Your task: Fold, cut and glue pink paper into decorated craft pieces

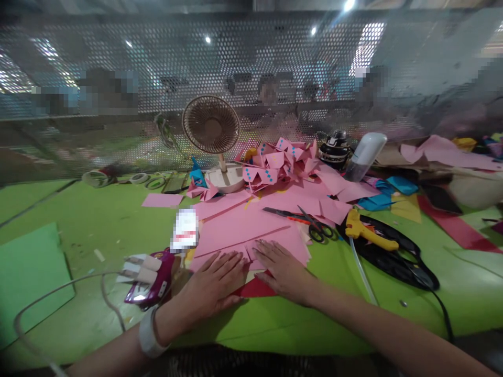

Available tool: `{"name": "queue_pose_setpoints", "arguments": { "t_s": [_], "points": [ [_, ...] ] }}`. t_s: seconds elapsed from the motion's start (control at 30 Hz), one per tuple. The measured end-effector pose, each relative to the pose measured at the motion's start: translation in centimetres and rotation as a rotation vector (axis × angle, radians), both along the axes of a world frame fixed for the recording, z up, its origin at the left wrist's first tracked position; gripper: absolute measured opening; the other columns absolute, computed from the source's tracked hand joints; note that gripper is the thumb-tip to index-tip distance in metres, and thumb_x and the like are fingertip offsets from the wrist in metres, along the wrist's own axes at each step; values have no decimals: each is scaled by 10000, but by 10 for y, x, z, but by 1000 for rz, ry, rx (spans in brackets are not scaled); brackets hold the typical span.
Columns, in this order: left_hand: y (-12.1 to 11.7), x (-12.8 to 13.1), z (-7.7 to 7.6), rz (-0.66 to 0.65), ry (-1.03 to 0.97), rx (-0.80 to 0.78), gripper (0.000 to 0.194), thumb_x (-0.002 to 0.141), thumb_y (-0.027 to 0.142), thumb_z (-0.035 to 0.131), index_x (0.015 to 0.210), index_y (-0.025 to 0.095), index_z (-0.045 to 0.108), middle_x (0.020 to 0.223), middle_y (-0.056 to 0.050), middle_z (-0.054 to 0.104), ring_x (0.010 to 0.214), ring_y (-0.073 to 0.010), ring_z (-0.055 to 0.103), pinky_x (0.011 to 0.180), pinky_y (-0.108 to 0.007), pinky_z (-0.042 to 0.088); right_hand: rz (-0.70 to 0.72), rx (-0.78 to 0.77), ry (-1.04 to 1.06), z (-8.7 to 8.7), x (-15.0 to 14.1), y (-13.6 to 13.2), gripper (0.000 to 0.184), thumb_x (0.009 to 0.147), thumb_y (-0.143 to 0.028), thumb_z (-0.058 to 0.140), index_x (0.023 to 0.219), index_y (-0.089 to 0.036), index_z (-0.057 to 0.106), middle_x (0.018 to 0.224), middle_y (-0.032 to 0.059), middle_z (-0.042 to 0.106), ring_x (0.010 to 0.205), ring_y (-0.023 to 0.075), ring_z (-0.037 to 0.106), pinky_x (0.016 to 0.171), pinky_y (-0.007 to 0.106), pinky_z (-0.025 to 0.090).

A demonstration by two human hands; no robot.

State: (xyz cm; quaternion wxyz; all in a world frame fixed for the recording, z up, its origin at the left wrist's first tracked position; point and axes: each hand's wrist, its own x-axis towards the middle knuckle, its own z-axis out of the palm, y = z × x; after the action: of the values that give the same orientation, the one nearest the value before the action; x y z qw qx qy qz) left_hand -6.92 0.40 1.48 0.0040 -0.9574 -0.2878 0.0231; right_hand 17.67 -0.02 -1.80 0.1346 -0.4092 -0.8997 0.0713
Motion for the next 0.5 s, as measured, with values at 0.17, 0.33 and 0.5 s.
{"name": "queue_pose_setpoints", "arguments": {
  "t_s": [0.17,0.33,0.5],
  "points": [
    [8,1,-3,8,14,14,695,900,595,152,1444,162,142,1467,-83,285,1348,-251,234,1080,-440,170,-3,6,29,0,0,0,546,928,-418,356,1404,-157,304,1443,102,337,1350,208,244,1105,445,252],
    [17,0,2,-3,35,-44,626,927,540,171,1434,173,190,1458,-75,307,1338,-232,268,1082,-417,189,-10,7,34,-2,1,-1,545,924,-418,369,1402,-165,310,1437,95,350,1345,207,258,1102,447,259],
    [24,-5,8,-45,28,-97,589,927,541,186,1437,246,173,1472,-44,280,1346,-202,256,1103,-400,154,-21,10,26,-3,1,-1,560,922,-435,364,1408,-164,297,1448,86,329,1348,207,250,1109,436,243]
  ]
}}
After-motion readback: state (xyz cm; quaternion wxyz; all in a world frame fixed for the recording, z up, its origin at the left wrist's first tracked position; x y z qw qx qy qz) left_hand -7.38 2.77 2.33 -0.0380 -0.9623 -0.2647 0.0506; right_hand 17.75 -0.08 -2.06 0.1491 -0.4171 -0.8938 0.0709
